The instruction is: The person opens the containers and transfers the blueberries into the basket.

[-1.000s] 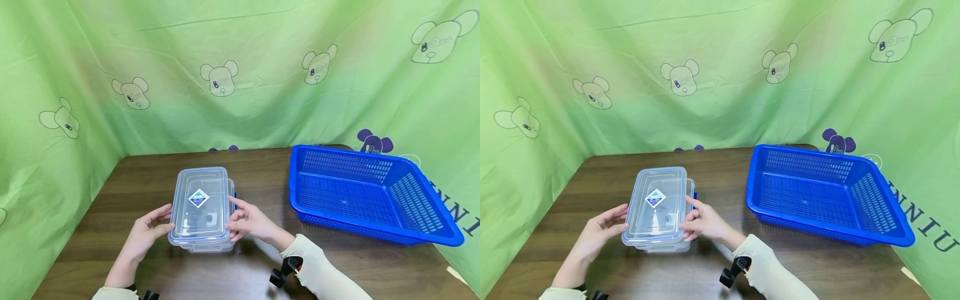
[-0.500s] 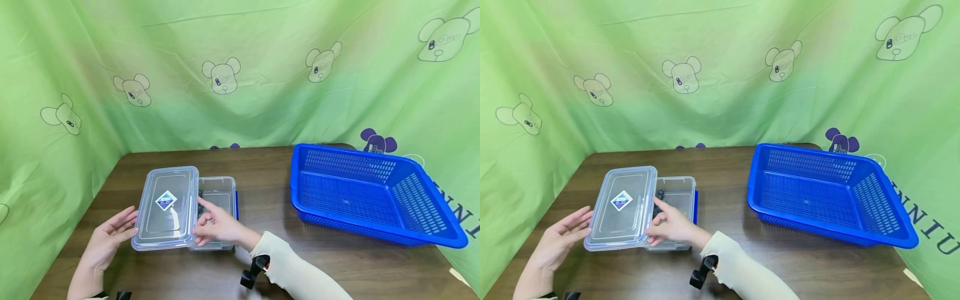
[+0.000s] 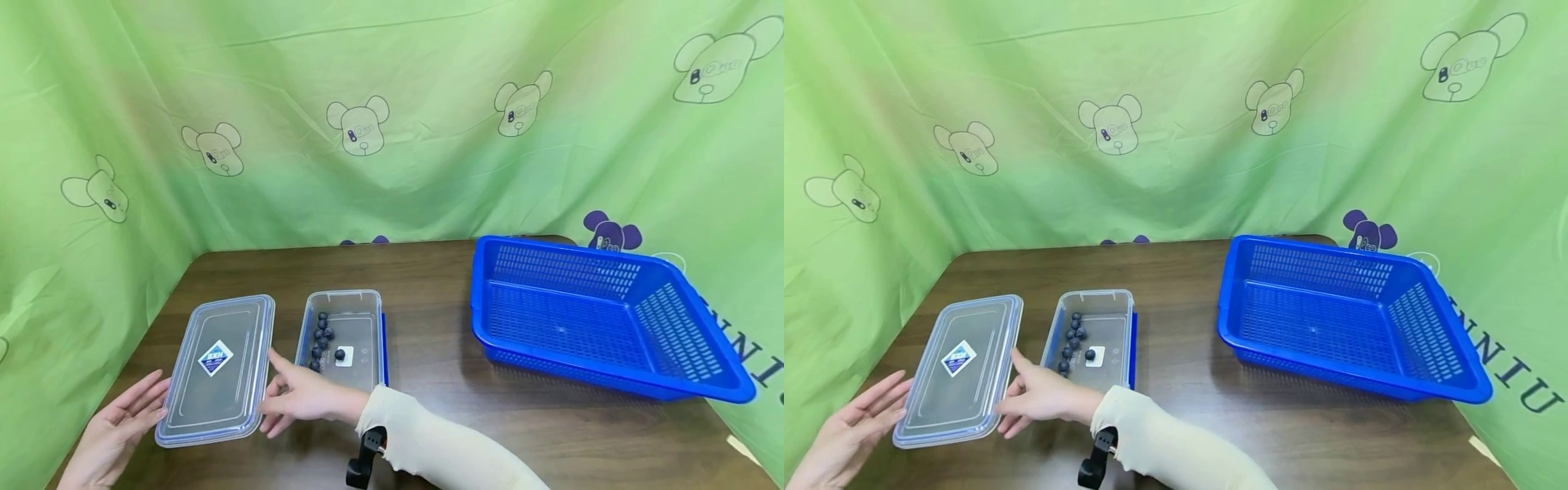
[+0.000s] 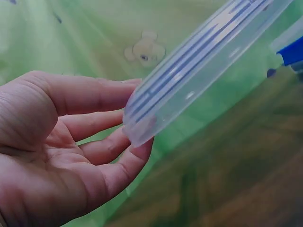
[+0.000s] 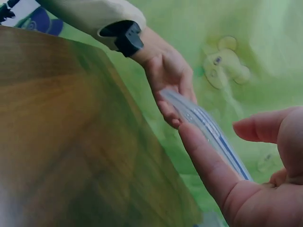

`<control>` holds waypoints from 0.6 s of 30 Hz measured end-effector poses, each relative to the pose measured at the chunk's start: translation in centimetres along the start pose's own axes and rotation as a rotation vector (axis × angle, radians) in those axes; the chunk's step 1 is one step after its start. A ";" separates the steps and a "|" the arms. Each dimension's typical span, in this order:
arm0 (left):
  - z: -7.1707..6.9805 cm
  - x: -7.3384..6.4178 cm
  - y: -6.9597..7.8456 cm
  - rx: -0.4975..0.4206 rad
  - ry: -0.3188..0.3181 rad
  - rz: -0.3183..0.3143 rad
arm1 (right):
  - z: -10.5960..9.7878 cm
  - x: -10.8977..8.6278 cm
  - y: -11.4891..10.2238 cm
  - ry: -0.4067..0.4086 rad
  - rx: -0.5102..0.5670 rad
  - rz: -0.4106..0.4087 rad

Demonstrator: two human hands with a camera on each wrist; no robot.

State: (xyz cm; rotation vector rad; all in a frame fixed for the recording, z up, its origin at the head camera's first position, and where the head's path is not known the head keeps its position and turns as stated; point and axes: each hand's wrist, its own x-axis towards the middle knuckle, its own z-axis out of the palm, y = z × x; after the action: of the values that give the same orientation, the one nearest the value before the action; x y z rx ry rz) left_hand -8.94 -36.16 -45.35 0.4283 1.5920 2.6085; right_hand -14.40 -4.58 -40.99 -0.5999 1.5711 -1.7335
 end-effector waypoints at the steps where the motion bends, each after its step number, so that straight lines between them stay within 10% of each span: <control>1: -0.4 -0.2 -0.1 -0.008 -0.017 -0.005 | 0.4 0.1 0.1 -0.003 -0.007 0.013; 18: -3.4 -2.5 -1.4 0.188 -0.008 -0.287 | 3.0 0.6 3.7 -0.085 0.138 0.215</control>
State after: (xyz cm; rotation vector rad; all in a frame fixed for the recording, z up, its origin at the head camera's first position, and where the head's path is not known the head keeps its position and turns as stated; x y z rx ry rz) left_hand -7.59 -38.95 -48.51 0.1992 1.7561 2.2569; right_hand -11.85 -7.01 -44.25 -0.4144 1.3909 -1.6174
